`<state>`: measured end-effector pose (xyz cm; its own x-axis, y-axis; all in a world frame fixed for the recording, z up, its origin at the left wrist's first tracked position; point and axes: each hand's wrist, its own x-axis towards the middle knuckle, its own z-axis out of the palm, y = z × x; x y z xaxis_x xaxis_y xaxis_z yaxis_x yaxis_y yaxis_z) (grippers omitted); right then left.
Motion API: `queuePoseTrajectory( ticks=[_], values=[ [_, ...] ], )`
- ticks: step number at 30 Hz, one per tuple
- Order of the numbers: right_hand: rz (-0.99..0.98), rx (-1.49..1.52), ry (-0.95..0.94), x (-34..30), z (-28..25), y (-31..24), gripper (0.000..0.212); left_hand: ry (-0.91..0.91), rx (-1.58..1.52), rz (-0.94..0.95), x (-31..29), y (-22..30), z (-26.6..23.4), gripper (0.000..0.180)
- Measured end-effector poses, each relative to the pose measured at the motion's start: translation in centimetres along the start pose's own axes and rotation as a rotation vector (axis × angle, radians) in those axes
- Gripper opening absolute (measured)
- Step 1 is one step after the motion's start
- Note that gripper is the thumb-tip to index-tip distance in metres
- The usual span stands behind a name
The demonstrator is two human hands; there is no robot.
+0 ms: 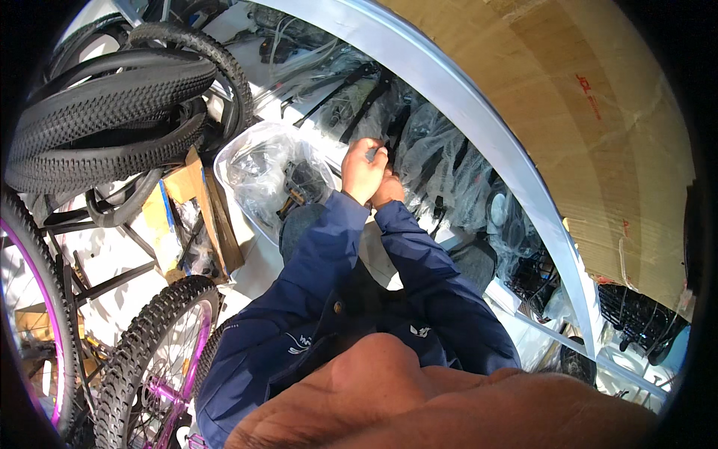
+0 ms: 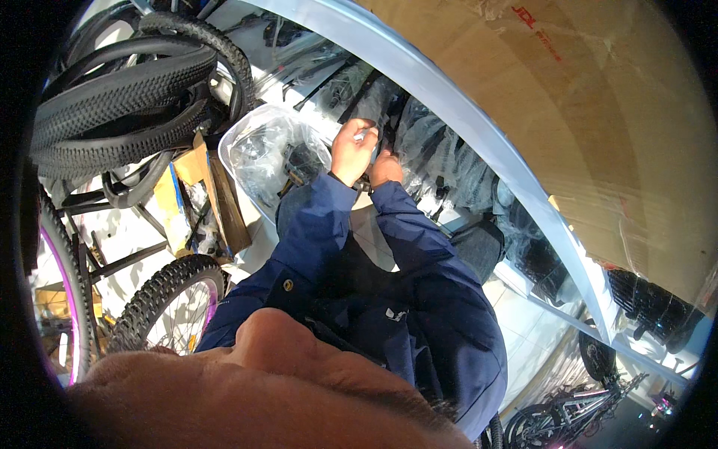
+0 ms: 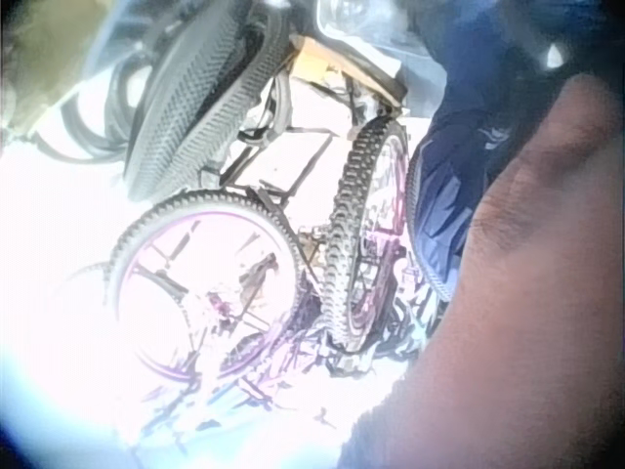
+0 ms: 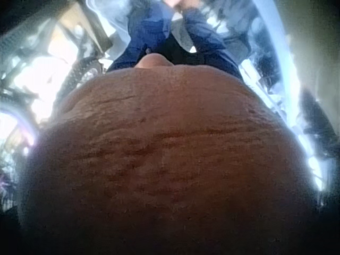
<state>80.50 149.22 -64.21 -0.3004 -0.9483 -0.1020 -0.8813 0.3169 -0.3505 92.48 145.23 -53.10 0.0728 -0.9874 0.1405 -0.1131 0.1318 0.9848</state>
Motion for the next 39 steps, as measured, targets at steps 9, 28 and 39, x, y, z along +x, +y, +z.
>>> queuePoseTrajectory(
  ticks=[9, 28, 39],
  values=[
    [0.09, 0.107, 0.018, 0.2, -0.4, 1.4, 0.078, -0.103, -0.066, -0.138, 0.2, -0.5, 0.3, 0.021],
    [0.215, 0.181, -0.058, 0.7, 0.2, 2.4, 0.097, 0.13, -0.799, -0.376, 1.7, -0.3, -1.5, 0.009],
    [0.589, 1.219, -0.18, 0.8, -2.7, 2.8, 0.037, 0.291, -0.821, -0.542, 2.4, 1.0, -2.9, 0.018]
  ],
)
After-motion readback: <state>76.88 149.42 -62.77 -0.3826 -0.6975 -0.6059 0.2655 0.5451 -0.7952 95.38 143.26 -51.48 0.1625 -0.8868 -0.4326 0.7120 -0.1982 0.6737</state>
